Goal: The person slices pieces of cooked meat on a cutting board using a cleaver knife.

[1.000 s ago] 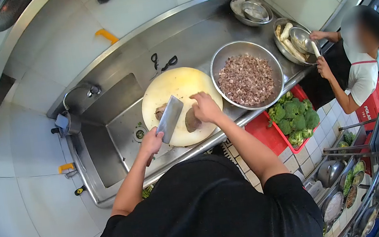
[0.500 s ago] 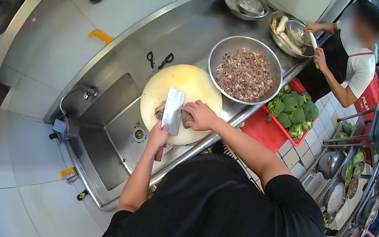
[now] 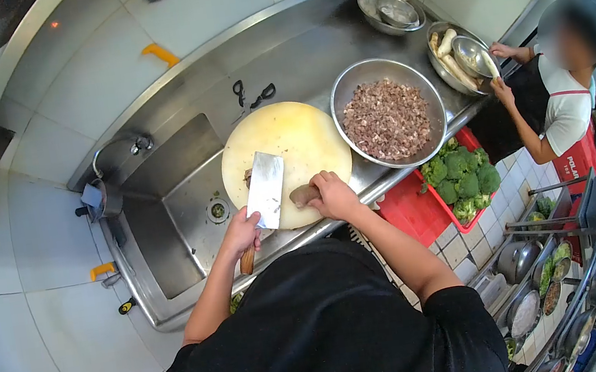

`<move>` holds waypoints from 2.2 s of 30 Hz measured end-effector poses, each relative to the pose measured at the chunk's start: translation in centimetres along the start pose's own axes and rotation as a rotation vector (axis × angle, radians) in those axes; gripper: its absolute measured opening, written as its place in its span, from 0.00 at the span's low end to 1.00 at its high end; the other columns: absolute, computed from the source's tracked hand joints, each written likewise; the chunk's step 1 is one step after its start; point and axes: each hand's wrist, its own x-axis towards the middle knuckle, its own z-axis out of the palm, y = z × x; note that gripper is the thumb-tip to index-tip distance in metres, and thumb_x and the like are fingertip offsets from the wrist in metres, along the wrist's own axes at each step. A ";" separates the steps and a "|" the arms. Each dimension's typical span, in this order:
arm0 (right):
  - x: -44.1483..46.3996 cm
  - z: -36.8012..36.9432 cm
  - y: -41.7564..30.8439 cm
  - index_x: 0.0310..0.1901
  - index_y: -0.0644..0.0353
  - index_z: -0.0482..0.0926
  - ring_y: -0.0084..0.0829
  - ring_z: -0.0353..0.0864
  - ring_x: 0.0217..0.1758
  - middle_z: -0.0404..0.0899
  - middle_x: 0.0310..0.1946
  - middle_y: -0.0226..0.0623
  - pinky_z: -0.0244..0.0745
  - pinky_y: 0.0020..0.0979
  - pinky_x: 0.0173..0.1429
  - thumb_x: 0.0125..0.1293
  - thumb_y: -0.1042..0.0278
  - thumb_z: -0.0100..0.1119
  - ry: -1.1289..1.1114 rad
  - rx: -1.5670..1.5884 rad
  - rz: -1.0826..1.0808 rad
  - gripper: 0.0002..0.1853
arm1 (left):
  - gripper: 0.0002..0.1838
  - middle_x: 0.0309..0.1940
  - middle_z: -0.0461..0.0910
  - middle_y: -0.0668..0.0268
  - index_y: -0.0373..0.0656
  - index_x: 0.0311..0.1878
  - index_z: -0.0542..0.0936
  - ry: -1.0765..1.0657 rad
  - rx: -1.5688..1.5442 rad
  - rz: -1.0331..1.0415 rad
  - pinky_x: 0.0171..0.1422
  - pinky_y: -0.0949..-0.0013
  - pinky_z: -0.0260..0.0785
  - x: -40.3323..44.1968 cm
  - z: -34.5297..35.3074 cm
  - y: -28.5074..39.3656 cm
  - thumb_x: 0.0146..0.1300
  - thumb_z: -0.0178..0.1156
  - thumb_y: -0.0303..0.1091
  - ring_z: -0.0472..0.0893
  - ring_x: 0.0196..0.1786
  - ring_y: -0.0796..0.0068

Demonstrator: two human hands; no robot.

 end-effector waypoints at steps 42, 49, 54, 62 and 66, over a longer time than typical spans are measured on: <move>-0.7 7.0 -2.9 0.81 0.74 0.48 0.52 0.41 0.89 0.43 0.84 0.60 0.40 0.47 0.89 0.80 0.40 0.42 -0.080 -0.114 -0.177 0.45 | 0.15 0.22 0.76 0.63 0.36 0.59 0.76 0.179 0.291 -0.043 0.16 0.63 0.66 0.8 2.7 4.6 0.80 0.52 0.37 0.73 0.13 0.73; -0.8 6.2 -2.3 0.81 0.75 0.48 0.52 0.40 0.89 0.42 0.84 0.60 0.38 0.46 0.89 0.80 0.39 0.41 -0.120 -0.116 -0.229 0.46 | 0.15 0.19 0.72 0.67 0.38 0.61 0.75 0.163 0.456 -0.021 0.16 0.64 0.66 -5.4 1.3 -0.4 0.81 0.51 0.37 0.71 0.12 0.74; -0.4 6.8 -1.7 0.80 0.76 0.48 0.53 0.41 0.89 0.43 0.84 0.63 0.38 0.46 0.89 0.79 0.39 0.43 -0.123 -0.088 -0.232 0.47 | 0.15 0.21 0.75 0.64 0.38 0.60 0.74 0.188 0.500 -0.031 0.17 0.63 0.67 -1.4 2.9 2.1 0.81 0.51 0.38 0.75 0.13 0.71; -0.6 5.9 -1.9 0.79 0.78 0.49 0.58 0.44 0.87 0.45 0.82 0.66 0.40 0.47 0.89 0.77 0.40 0.49 -0.132 -0.077 -0.294 0.48 | 0.16 0.31 0.85 0.50 0.37 0.54 0.78 0.158 0.646 0.025 0.32 0.54 0.77 -4.3 2.1 1.3 0.78 0.53 0.41 0.84 0.21 0.60; -0.6 5.8 -1.9 0.80 0.77 0.49 0.55 0.42 0.88 0.43 0.83 0.64 0.39 0.46 0.89 0.79 0.38 0.44 -0.181 -0.116 -0.302 0.47 | 0.16 0.34 0.87 0.50 0.36 0.54 0.78 0.174 0.642 -0.035 0.36 0.54 0.79 -3.8 2.3 0.0 0.78 0.53 0.41 0.86 0.25 0.58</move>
